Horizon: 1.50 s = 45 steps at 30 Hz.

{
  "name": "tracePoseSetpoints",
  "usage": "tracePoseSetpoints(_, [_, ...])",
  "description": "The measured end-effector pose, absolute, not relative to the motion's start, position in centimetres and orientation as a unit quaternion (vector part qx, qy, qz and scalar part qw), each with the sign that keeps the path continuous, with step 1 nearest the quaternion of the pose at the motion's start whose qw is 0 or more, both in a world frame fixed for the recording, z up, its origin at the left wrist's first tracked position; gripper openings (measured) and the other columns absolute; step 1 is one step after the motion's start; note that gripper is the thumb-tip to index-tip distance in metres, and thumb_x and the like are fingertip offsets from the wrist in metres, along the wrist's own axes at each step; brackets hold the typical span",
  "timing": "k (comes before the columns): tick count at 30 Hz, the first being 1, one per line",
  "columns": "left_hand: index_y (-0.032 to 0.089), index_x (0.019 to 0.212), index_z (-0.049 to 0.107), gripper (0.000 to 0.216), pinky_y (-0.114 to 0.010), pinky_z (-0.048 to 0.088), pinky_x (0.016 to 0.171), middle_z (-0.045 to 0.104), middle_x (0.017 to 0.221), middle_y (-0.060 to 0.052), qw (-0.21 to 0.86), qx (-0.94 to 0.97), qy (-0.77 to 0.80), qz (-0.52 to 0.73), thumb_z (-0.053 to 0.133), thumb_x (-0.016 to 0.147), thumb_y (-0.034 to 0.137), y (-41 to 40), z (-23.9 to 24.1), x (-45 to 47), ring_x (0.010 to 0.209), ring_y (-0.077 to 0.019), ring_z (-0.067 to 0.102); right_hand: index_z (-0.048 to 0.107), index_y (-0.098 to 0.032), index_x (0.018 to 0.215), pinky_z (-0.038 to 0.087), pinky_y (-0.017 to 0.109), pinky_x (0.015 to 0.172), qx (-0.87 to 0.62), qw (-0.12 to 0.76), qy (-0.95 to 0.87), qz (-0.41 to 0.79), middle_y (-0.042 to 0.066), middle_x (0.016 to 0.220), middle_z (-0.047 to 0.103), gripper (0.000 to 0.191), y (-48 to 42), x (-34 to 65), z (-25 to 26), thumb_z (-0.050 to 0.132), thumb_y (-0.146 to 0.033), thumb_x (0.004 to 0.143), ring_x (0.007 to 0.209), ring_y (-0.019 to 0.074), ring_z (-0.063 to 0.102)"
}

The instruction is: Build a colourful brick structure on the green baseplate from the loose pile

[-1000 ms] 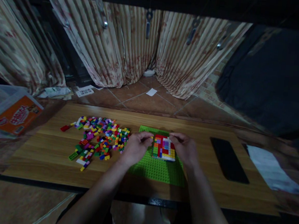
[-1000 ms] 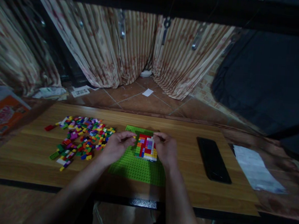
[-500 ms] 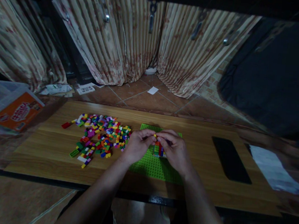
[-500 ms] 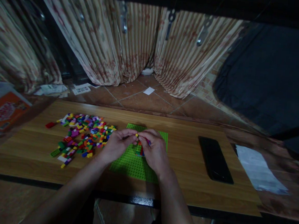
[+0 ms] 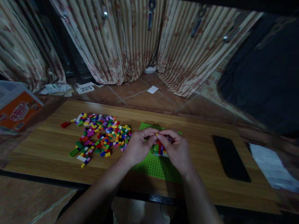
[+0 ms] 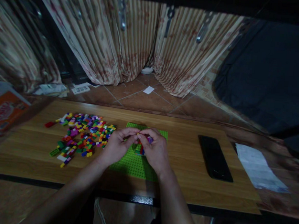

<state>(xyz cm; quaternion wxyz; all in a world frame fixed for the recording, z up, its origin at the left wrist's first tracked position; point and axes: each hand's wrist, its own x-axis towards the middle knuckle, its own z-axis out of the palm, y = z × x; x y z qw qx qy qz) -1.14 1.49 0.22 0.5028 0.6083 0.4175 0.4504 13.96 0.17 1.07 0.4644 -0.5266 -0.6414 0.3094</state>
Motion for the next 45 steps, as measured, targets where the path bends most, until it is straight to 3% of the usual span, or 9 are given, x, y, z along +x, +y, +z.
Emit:
tracePoseSetpoints(10, [0.018, 0.123, 0.058, 0.038, -0.026, 0.053, 0.074, 0.072, 0.089, -0.004, 0.465, 0.631, 0.447, 0.431, 0.057, 0.086, 0.026, 1.6, -0.5, -1.3, 0.075, -0.0136, 0.067, 0.072, -0.022, 0.083, 0.048, 0.031, 0.077, -0.535, 0.486, -0.636, 0.270, 0.004, 0.087, 0.070, 0.018, 0.6, 15.3, 1.0, 0.060, -0.036, 0.083, 0.083, 0.0182, 0.063])
tracePoseSetpoints(17, [0.019, 0.116, 0.063, 0.035, -0.025, 0.053, 0.068, 0.073, 0.098, -0.005, 0.446, 0.600, 0.497, 0.439, 0.060, 0.081, 0.024, 2.3, -1.8, -1.8, 0.072, -0.0136, 0.066, 0.073, -0.019, 0.079, 0.049, 0.034, 0.075, -0.658, 0.452, -0.545, 0.256, 0.006, 0.086, 0.073, 0.023, 1.4, 19.4, -0.3, 0.063, -0.040, 0.076, 0.079, 0.0215, 0.066])
tracePoseSetpoints(27, [0.017, 0.110, 0.066, 0.030, -0.027, 0.054, 0.071, 0.074, 0.098, -0.007, 0.436, 0.620, 0.507, 0.411, 0.059, 0.081, 0.022, 2.1, -1.3, -1.7, 0.076, -0.0156, 0.068, 0.074, -0.022, 0.082, 0.049, 0.035, 0.075, -0.662, 0.374, -0.590, 0.272, 0.004, 0.084, 0.075, 0.024, 1.7, 19.0, -0.6, 0.057, -0.037, 0.078, 0.079, 0.0208, 0.067])
tracePoseSetpoints(38, [0.016, 0.109, 0.066, 0.030, -0.029, 0.054, 0.076, 0.073, 0.104, -0.008, 0.437, 0.624, 0.521, 0.386, 0.057, 0.080, 0.017, 2.0, -0.7, -1.5, 0.084, -0.0175, 0.069, 0.075, -0.020, 0.079, 0.050, 0.033, 0.069, -0.673, 0.392, -0.550, 0.303, 0.004, 0.078, 0.075, 0.024, 2.0, 18.8, -1.1, 0.059, -0.037, 0.075, 0.073, 0.0210, 0.068])
tracePoseSetpoints(45, [0.015, 0.105, 0.067, 0.026, -0.028, 0.054, 0.077, 0.073, 0.096, -0.006, 0.435, 0.633, 0.526, 0.365, 0.057, 0.081, 0.019, 1.6, 0.0, -1.2, 0.081, -0.0167, 0.068, 0.076, -0.019, 0.075, 0.050, 0.032, 0.067, -0.673, 0.410, -0.513, 0.341, 0.005, 0.075, 0.075, 0.022, 2.3, 18.8, -1.0, 0.063, -0.036, 0.070, 0.072, 0.0221, 0.068])
